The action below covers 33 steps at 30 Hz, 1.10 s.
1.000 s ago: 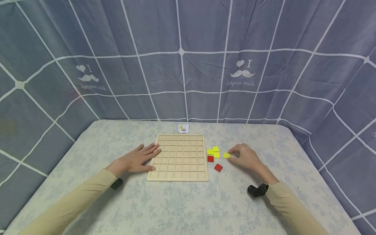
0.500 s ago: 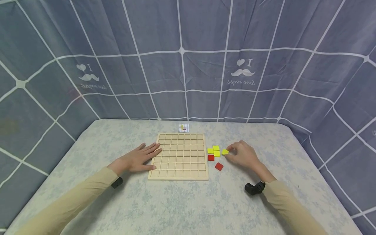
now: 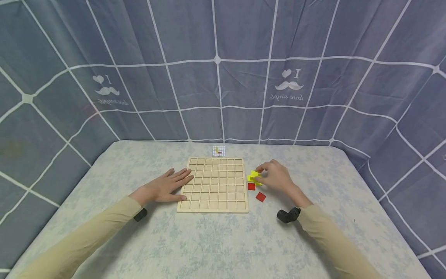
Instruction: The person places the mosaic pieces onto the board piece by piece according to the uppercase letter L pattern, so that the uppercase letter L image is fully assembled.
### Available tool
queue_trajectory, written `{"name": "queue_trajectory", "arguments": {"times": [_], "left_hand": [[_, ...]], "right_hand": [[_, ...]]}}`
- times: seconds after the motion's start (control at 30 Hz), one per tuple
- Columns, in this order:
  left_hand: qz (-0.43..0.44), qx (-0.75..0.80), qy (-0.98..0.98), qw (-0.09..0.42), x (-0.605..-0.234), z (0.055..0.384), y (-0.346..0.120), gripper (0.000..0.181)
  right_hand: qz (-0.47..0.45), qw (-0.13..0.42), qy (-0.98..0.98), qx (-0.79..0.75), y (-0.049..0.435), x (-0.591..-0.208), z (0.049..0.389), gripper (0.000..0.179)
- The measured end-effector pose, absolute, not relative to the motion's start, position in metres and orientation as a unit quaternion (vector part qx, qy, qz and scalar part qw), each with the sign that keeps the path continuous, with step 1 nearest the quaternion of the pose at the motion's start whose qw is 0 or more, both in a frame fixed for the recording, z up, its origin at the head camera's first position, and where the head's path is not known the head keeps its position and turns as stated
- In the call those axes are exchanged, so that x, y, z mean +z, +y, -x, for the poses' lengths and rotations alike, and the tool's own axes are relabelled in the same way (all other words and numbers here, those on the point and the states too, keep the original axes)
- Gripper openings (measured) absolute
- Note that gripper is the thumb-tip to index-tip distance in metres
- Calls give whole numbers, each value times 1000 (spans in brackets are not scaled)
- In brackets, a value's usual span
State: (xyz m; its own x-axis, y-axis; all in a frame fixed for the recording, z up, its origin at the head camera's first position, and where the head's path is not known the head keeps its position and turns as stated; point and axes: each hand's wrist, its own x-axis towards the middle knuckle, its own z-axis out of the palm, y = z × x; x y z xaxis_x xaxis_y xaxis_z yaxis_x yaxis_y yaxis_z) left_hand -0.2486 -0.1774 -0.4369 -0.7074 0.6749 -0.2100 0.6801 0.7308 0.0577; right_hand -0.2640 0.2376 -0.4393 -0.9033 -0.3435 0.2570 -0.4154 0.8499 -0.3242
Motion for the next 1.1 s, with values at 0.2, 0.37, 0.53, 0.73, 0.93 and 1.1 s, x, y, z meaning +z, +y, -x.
{"name": "queue_trajectory", "arguments": {"times": [0.2, 0.37, 0.53, 0.73, 0.93, 1.1], "left_hand": [[-363, -11, 925, 114, -437, 249, -177, 80], [-363, -11, 925, 114, -440, 251, -177, 81], [-362, -10, 925, 115, -442, 251, -178, 81], [-361, -8, 926, 115, -440, 250, -178, 81], [-359, -6, 926, 119, -440, 250, -178, 80], [-357, -8, 926, 122, -440, 251, -178, 80]], "right_hand": [[-202, 86, -954, 203, 214, -433, 272, 30], [-210, 76, -951, 215, 195, -431, 279, 30], [-223, 66, -950, 209, 177, -430, 287, 28], [-229, 53, -950, 203, 155, -430, 297, 28], [-236, 62, -948, 205, 137, -436, 305, 29], [-236, 60, -947, 209, 124, -438, 310, 29]]}}
